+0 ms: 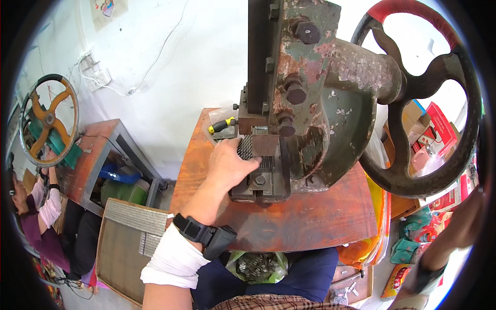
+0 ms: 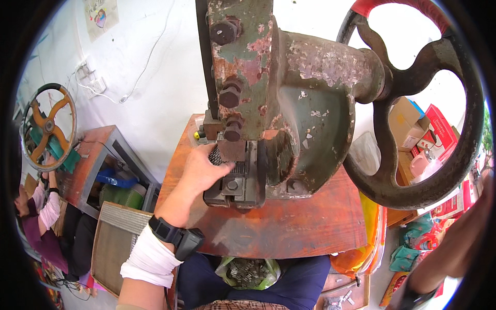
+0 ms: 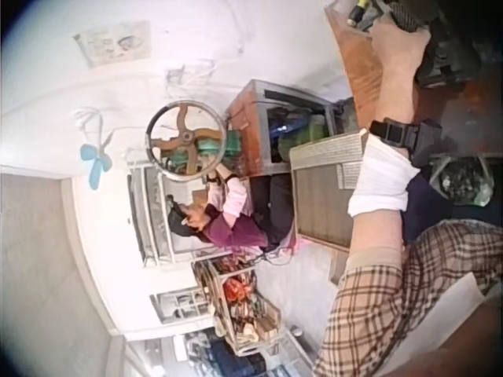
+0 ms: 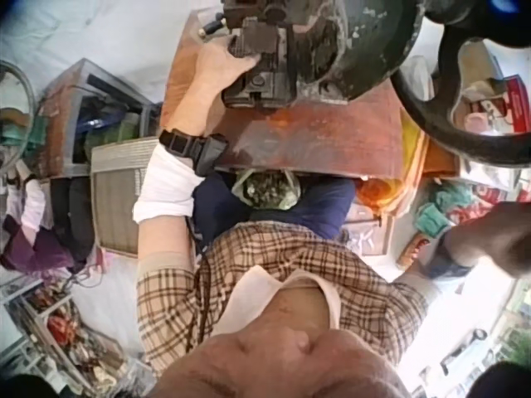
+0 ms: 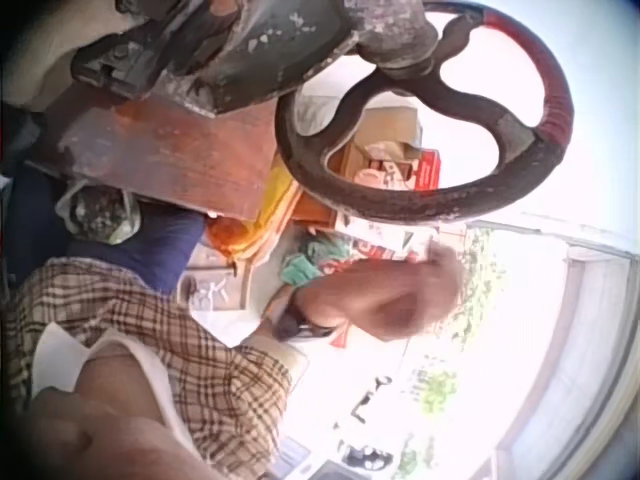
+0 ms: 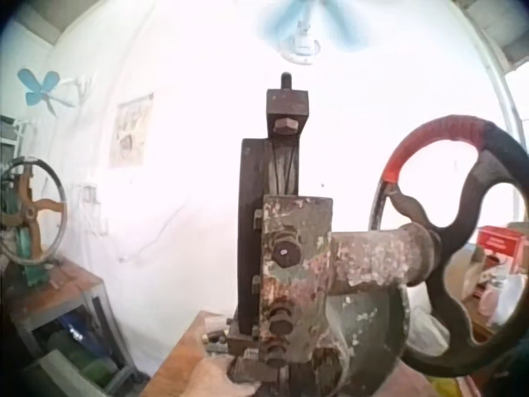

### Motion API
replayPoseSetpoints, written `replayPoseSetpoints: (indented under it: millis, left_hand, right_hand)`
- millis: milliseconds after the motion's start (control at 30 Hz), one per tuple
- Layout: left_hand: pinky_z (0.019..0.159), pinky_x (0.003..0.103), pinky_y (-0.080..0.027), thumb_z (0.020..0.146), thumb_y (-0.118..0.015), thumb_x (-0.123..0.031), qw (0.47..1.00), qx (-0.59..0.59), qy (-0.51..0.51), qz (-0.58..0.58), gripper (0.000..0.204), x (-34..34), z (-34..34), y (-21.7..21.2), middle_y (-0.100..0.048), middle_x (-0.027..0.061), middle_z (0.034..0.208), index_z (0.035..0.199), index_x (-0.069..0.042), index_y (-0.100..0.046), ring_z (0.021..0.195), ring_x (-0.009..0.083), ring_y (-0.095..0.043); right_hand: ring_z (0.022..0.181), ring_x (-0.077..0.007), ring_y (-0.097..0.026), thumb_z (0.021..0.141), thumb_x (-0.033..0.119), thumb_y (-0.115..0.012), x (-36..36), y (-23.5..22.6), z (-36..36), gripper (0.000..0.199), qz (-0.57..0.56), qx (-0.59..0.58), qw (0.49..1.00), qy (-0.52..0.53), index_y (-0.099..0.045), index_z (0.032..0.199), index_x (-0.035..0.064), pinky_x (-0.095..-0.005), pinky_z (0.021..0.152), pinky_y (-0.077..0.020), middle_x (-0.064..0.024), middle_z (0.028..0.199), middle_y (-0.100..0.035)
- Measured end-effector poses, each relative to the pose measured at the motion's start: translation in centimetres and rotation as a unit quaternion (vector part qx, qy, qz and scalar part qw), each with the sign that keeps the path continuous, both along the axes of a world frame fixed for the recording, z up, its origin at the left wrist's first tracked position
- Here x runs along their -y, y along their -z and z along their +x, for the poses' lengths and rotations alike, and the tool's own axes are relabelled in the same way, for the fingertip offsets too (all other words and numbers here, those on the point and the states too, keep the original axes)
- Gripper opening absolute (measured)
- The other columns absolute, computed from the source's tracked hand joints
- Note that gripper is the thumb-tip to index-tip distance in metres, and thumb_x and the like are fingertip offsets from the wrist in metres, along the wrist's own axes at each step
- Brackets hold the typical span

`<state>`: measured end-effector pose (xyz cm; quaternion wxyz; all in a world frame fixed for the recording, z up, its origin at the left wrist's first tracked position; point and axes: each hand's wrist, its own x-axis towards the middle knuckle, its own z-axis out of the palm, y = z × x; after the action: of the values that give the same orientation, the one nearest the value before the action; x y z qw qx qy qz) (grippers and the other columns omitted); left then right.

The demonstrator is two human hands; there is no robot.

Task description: The recorder operates a manual hand-powered punch press to process small metal pieces, picking them from a container and placing them into the machine.

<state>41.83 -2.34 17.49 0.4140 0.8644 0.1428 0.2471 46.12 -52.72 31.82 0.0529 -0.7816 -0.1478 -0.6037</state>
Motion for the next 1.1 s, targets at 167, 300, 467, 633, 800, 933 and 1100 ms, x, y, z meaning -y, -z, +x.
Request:
replayPoseSetpoints:
  millis: [167,300,467,633,800,933,1100]
  left_hand:
    - [0.073,0.039,-0.05,0.066,-0.075,-0.023,0.984,-0.058,-0.098,0.136,0.041,0.2,-1.4,-0.5,-0.067,0.0211,0.091,0.098,0.002,-0.065,0.081,0.033,-0.065]
    - [0.068,0.031,-0.05,0.067,-0.077,-0.014,0.987,-0.021,-0.077,-0.14,0.04,-1.4,-6.8,0.5,-0.068,0.0141,0.086,0.099,0.007,-0.065,0.076,0.0198,-0.065]
    - [0.069,0.029,-0.049,0.066,-0.08,-0.015,0.989,-0.02,-0.105,-0.104,0.047,0.8,-15.1,5.9,-0.067,0.0117,0.089,0.104,0.007,-0.063,0.079,0.016,-0.062]
    - [0.086,0.042,-0.041,0.058,-0.081,-0.023,0.986,-0.019,-0.018,0.167,0.051,5.6,-14.2,8.0,-0.062,0.0125,0.096,0.1,-0.001,-0.063,0.092,0.0307,-0.056]
    - [0.093,0.044,-0.032,0.06,-0.08,-0.025,0.979,-0.046,0.008,0.199,0.052,6.1,-14.0,8.5,-0.062,0.01,0.1,0.103,-0.003,-0.062,0.1,0.0281,-0.052]
    - [0.091,0.043,-0.033,0.06,-0.08,-0.028,0.98,-0.035,0.005,0.195,0.057,5.9,-14.2,8.5,-0.061,0.0098,0.101,0.108,-0.003,-0.061,0.099,0.0283,-0.052]
    - [0.089,0.043,-0.034,0.062,-0.078,-0.034,0.964,-0.076,-0.016,0.255,0.059,7.3,-12.8,7.4,-0.059,0.0104,0.097,0.108,-0.002,-0.06,0.099,0.0285,-0.051]
  right_hand:
    - [0.087,-0.0351,-0.054,0.059,-0.004,-0.064,-14.4,8.8,-3.7,0.027,-0.066,-0.177,0.899,-0.395,-0.06,0.084,0.004,-0.0459,0.073,-0.0433,-0.0153,0.091,-0.055]
    - [0.086,-0.0308,-0.054,0.065,-0.006,-0.066,-15.5,13.6,-3.8,0.021,0.055,-0.301,0.866,-0.394,-0.062,0.084,0.0018,-0.0375,0.071,-0.0462,-0.0165,0.095,-0.056]
    - [0.081,-0.0297,-0.057,0.066,-0.004,-0.069,-16.6,19.2,-4.3,0.022,0.04,-0.433,0.782,-0.446,-0.064,0.087,0.002,-0.0364,0.07,-0.0479,-0.0147,0.09,-0.06]
    - [0.103,-0.0322,-0.054,0.066,0.02,-0.077,-24.8,20.4,-5.6,0.044,-0.137,-0.399,0.722,-0.548,-0.062,0.106,0.0083,-0.041,0.085,-0.0451,-0.0126,0.109,-0.058]
    - [0.119,-0.0361,-0.042,0.065,0.043,-0.073,-29.6,20.5,-6.6,0.071,-0.254,-0.398,0.74,-0.48,-0.053,0.128,0.0169,-0.0488,0.095,-0.0381,-0.0124,0.131,-0.047]
    - [0.121,-0.0362,-0.04,0.064,0.054,-0.068,-29.3,21.1,-5.7,0.075,-0.274,-0.389,0.769,-0.426,-0.053,0.128,0.0183,-0.0485,0.093,-0.039,-0.0117,0.132,-0.047]
    - [0.118,-0.0394,-0.042,0.063,0.047,-0.072,-28.3,21.0,-5.1,0.077,-0.196,-0.416,0.754,-0.469,-0.052,0.126,0.0081,-0.0503,0.094,-0.0379,-0.0153,0.129,-0.047]
